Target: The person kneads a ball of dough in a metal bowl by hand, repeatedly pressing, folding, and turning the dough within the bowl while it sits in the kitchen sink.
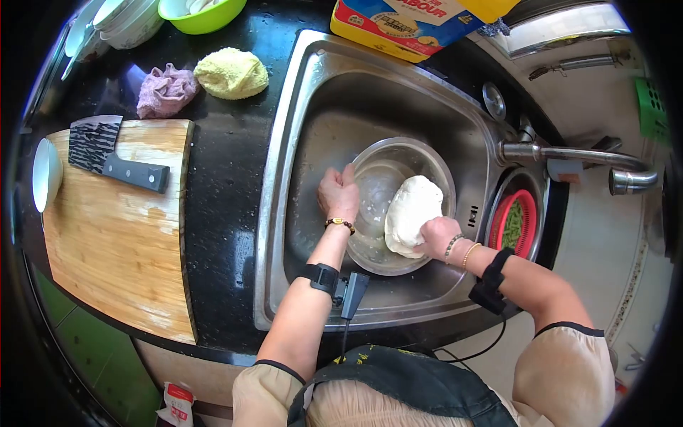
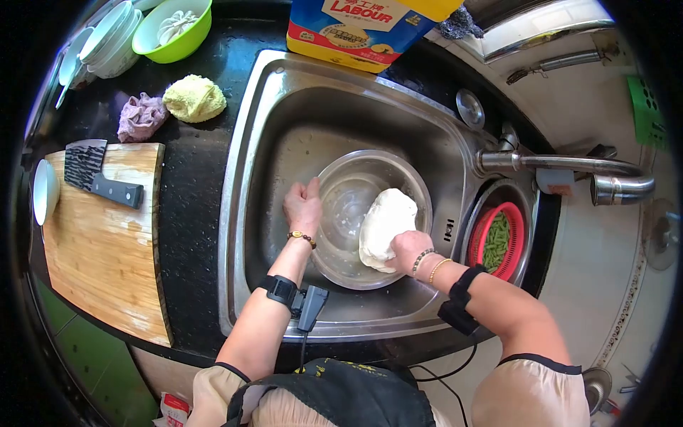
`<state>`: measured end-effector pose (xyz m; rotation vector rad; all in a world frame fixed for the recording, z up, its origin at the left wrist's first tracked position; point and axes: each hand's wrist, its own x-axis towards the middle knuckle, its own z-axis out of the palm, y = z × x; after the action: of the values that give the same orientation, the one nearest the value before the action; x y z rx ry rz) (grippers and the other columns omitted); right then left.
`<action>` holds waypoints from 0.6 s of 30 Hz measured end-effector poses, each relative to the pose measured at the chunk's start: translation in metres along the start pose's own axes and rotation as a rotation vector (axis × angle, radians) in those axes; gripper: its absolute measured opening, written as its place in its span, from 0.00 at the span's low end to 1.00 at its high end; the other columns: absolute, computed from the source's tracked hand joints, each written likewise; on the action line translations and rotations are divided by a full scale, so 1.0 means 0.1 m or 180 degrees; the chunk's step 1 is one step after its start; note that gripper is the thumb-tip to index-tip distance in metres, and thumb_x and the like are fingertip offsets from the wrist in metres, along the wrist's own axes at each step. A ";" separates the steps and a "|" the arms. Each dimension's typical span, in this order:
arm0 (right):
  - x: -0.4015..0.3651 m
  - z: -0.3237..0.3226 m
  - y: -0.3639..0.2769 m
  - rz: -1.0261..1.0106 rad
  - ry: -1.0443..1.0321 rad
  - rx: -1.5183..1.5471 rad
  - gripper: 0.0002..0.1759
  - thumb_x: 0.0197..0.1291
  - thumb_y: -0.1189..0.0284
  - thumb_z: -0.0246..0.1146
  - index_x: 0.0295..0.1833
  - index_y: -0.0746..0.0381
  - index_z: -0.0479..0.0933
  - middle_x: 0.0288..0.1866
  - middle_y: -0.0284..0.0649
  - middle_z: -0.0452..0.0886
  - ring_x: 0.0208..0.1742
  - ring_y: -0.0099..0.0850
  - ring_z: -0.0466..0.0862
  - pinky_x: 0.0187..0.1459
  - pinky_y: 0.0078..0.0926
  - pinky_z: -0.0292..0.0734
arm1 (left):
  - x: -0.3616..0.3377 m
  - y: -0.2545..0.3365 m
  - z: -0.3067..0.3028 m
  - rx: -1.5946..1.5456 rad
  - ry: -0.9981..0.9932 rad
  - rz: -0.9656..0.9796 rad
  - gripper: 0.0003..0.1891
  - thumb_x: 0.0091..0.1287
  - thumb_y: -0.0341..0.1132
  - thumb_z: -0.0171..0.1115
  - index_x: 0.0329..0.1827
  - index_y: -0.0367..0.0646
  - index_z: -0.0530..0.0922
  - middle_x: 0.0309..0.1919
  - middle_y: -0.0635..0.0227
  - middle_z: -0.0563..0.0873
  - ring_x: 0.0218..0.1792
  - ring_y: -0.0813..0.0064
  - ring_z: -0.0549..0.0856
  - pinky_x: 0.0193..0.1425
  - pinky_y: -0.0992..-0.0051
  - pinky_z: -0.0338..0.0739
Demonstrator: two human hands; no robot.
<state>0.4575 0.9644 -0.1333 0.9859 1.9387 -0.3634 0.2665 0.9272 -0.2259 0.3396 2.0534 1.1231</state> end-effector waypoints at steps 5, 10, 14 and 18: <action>0.09 0.22 -0.08 -0.0270 0.0541 0.0002 0.18 0.46 0.56 0.69 0.25 0.62 0.81 0.25 0.46 0.82 0.33 0.41 0.84 0.37 0.36 0.78 | 0.00 -0.03 0.01 0.0004 -0.0025 0.0046 0.22 0.59 0.46 0.63 0.18 0.38 0.68 0.15 0.57 0.74 0.18 0.60 0.72 0.27 0.62 0.67; 0.21 0.25 -0.18 -0.0324 0.0280 0.0022 0.08 0.50 0.68 0.64 0.31 0.61 0.82 0.33 0.45 0.84 0.40 0.39 0.84 0.42 0.34 0.78 | 0.00 -0.08 0.05 -0.0127 0.0007 -0.0014 0.22 0.59 0.46 0.64 0.18 0.38 0.68 0.14 0.58 0.72 0.18 0.64 0.69 0.27 0.63 0.66; 0.34 0.26 -0.26 -0.0388 0.0298 0.0131 0.06 0.49 0.72 0.62 0.31 0.60 0.82 0.34 0.44 0.84 0.40 0.38 0.84 0.42 0.33 0.78 | 0.00 -0.10 0.05 -0.0220 0.0038 -0.0064 0.22 0.60 0.45 0.64 0.18 0.39 0.67 0.13 0.62 0.70 0.19 0.69 0.66 0.27 0.64 0.66; 0.47 0.18 -0.37 -0.0361 0.0267 0.0139 0.08 0.49 0.75 0.60 0.34 0.59 0.84 0.36 0.43 0.85 0.42 0.36 0.85 0.43 0.31 0.79 | 0.00 -0.09 0.04 -0.0321 0.0032 -0.0050 0.23 0.61 0.44 0.64 0.17 0.39 0.65 0.13 0.63 0.69 0.19 0.72 0.65 0.26 0.65 0.65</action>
<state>0.4272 0.9532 -0.1873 0.9345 2.0762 -0.4365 0.2710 0.9244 -0.2342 0.2681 1.9962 1.2160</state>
